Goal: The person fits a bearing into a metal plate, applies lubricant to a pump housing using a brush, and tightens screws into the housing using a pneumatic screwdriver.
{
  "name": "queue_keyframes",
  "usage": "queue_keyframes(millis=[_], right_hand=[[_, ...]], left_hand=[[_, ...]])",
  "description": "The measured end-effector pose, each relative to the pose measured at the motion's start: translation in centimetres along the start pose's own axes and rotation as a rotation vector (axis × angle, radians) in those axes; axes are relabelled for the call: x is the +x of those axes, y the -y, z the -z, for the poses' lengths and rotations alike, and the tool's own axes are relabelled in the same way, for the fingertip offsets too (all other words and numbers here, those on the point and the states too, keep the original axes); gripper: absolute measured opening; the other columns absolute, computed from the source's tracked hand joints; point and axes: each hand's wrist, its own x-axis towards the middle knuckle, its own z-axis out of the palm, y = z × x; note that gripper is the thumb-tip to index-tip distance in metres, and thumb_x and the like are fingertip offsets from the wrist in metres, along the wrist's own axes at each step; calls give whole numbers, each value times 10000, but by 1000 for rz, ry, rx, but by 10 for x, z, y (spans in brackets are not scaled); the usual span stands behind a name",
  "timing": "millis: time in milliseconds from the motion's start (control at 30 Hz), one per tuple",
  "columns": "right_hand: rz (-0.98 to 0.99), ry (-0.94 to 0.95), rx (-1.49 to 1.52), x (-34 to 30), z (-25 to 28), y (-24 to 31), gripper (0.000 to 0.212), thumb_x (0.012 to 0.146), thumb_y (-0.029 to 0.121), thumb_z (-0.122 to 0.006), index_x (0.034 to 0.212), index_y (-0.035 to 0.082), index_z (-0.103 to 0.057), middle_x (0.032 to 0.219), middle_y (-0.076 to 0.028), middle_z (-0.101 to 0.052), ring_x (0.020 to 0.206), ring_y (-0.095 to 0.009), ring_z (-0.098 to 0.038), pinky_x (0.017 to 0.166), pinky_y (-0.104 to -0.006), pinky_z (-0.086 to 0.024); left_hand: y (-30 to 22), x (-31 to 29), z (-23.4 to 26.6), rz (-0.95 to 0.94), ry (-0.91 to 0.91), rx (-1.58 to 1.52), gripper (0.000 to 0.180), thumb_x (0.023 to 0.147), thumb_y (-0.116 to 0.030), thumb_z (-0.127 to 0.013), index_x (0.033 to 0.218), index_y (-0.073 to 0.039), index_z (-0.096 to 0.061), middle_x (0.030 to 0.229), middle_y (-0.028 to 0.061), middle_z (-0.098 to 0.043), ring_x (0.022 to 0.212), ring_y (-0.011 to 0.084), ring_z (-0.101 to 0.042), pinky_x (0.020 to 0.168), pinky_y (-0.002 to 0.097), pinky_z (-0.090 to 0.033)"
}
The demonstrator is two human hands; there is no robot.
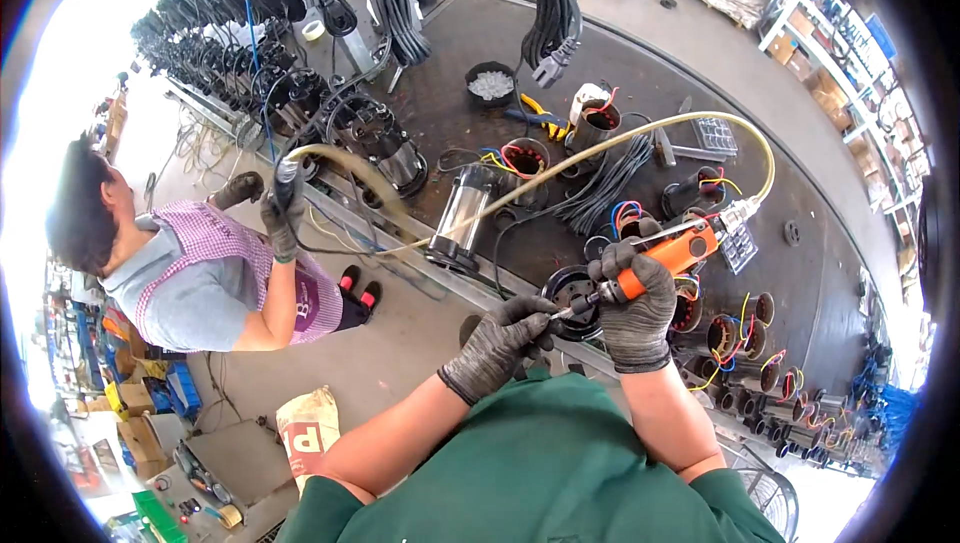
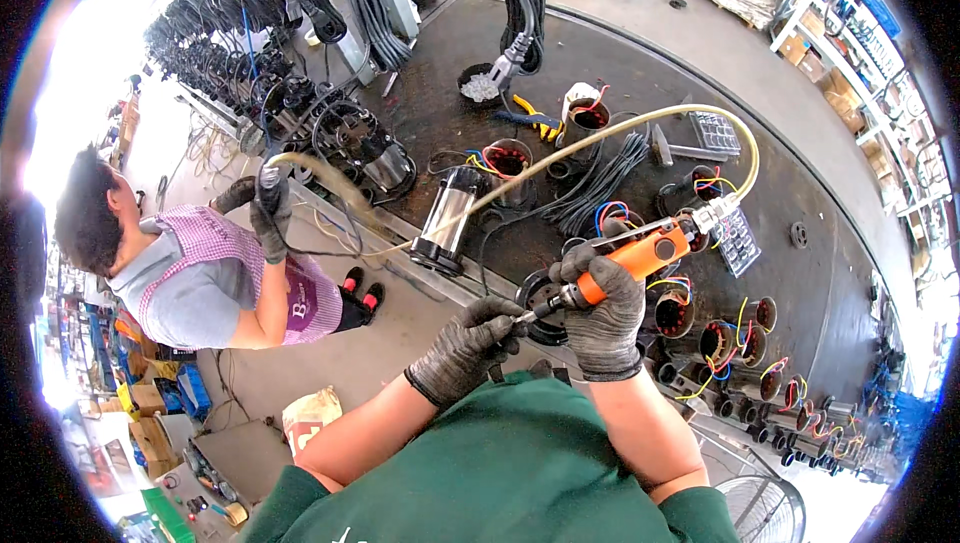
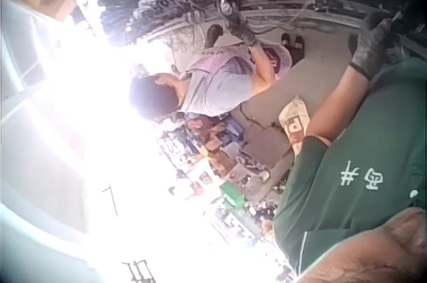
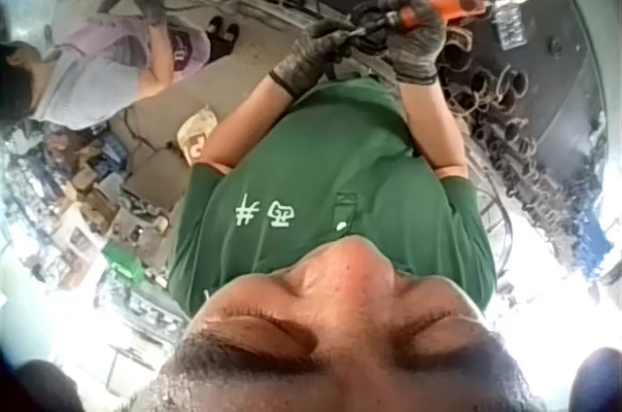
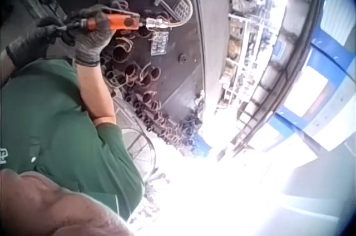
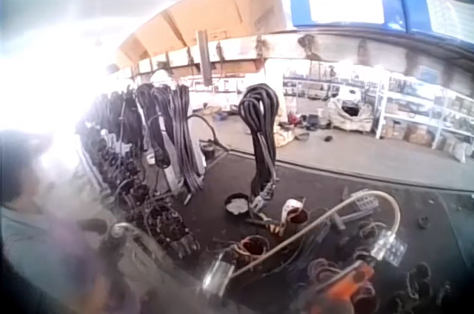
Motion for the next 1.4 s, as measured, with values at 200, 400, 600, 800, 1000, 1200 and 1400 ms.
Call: queue_keyframes(millis=[200,400,600,800,1000,1200,1400], right_hand=[[12,25,95,16,4,-10,550,865,91,-692,1362,100,-457,841,-70,-638,806,-201,-623,793,-417,-529],[219,41,-521,13,9,-23,281,877,153,-688,1114,27,-608,882,-95,-616,813,-209,-594,792,-362,-502],[70,55,-22,18,31,-15,515,909,108,-679,1370,70,-453,891,-34,-563,796,-142,-535,742,-319,-460],[85,42,-3,24,18,-22,518,945,118,-678,1405,79,-443,943,-27,-582,843,-141,-552,795,-348,-482],[29,-13,74,19,21,-13,486,984,189,-671,1421,115,-472,1001,-15,-648,889,-143,-584,874,-364,-493],[15,44,100,9,21,4,444,973,195,-658,1380,102,-506,1011,-26,-632,937,-171,-576,871,-359,-476],[-175,-169,229,23,54,13,302,889,240,-704,1095,30,-637,932,-113,-648,783,-243,-606,836,-418,-526]], left_hand=[[-8,11,15,-14,0,83,361,964,-237,-707,1253,-41,-615,960,32,-682,812,95,-630,666,235,-515],[3,18,21,79,-180,206,449,957,-276,-705,1310,-16,-604,1001,39,-665,835,130,-588,735,309,-537],[-5,24,7,56,-84,200,420,982,-363,-657,1235,-27,-657,896,30,-658,773,127,-594,667,287,-494],[-19,34,14,51,-104,318,386,1012,-342,-617,1245,-35,-652,847,30,-645,747,118,-590,628,277,-483],[-1,54,14,-2,-139,286,290,1023,-345,-598,1119,-83,-677,781,-14,-640,623,83,-547,537,250,-444],[12,65,9,47,-168,366,421,1017,-371,-595,1238,-16,-648,960,37,-660,901,139,-583,802,329,-503],[-11,43,-15,-596,-165,1187,295,1034,-278,-591,1162,-16,-636,1005,125,-687,954,259,-646,868,403,-520]])
